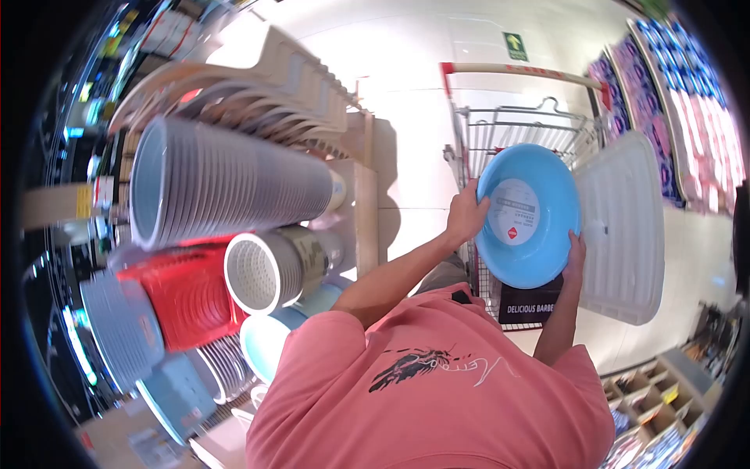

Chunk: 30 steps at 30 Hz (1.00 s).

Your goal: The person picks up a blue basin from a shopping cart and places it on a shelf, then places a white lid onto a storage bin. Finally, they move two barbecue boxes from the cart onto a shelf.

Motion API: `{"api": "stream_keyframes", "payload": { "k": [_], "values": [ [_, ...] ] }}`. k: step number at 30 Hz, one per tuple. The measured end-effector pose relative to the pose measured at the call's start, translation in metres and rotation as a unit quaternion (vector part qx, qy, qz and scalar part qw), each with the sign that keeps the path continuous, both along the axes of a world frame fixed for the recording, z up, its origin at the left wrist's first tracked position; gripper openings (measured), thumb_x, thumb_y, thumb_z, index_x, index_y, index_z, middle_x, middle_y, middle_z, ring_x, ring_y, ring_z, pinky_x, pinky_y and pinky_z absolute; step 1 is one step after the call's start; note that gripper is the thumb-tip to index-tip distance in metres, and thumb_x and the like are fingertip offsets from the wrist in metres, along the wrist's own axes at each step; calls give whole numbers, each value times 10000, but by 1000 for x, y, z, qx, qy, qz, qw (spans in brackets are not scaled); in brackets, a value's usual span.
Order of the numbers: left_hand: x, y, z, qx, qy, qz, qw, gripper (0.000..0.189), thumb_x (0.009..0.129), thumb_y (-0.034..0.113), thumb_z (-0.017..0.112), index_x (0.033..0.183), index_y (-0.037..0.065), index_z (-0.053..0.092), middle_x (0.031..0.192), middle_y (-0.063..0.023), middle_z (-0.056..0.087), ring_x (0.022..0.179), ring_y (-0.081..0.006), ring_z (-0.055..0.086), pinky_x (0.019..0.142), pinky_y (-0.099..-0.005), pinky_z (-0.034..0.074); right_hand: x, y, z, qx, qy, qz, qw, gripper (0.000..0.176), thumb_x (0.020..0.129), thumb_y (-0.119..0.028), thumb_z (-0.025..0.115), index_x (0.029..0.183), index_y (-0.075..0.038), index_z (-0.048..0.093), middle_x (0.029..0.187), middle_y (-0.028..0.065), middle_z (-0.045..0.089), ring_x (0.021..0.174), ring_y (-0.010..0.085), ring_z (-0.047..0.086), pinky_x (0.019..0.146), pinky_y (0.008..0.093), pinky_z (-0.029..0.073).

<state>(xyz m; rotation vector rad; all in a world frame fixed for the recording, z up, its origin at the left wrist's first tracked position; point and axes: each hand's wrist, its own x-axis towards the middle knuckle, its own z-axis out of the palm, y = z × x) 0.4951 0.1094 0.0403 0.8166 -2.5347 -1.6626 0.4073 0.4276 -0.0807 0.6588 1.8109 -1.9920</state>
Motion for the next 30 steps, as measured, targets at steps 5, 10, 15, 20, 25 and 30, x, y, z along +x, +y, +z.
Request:
{"api": "stream_keyframes", "payload": {
  "k": [5,10,15,20,25,30],
  "values": [
    [98,-34,50,3,79,158,984,362,883,145,547,1201,-28,552,861,-210,679,747,-303,678,722,-394,524,-4,-73,36,-53,75,139,986,430,956,-182,563,1315,38,474,1197,150,605,1021,232,622,883,335,513],
    [243,-57,86,-18,201,352,914,348,889,145,605,1199,-12,583,778,-110,664,641,-137,600,628,-304,495,55,-196,107,-141,194,268,933,392,961,-157,565,1295,34,490,1165,136,616,974,215,636,851,337,529],
    [425,-44,94,-138,268,562,770,320,895,124,626,1185,-10,603,821,-87,670,717,-118,590,675,-297,493,201,-302,161,-212,226,414,856,391,955,-163,580,1284,33,506,1146,132,623,1003,212,618,867,328,512],
    [577,-43,95,-228,261,717,604,380,909,99,591,1247,-68,542,976,-176,687,881,-222,654,799,-333,501,360,-402,188,-139,344,589,718,381,957,-143,548,1288,37,491,1162,143,605,1038,187,575,912,307,452],
    [698,-60,69,-291,36,785,545,418,871,125,621,1229,-80,549,1129,-246,582,1034,-393,576,927,-453,436,495,-477,191,-137,438,653,602,428,926,-105,512,1341,-13,460,1211,207,600,1098,278,590,955,367,443],
    [762,-76,29,-273,-38,806,525,389,868,118,615,1205,-68,560,1133,-231,551,1092,-396,530,965,-444,408,565,-516,160,6,493,705,510,472,924,-165,514,1377,-61,434,1153,296,613,1073,422,604,928,466,463]
  ]
}}
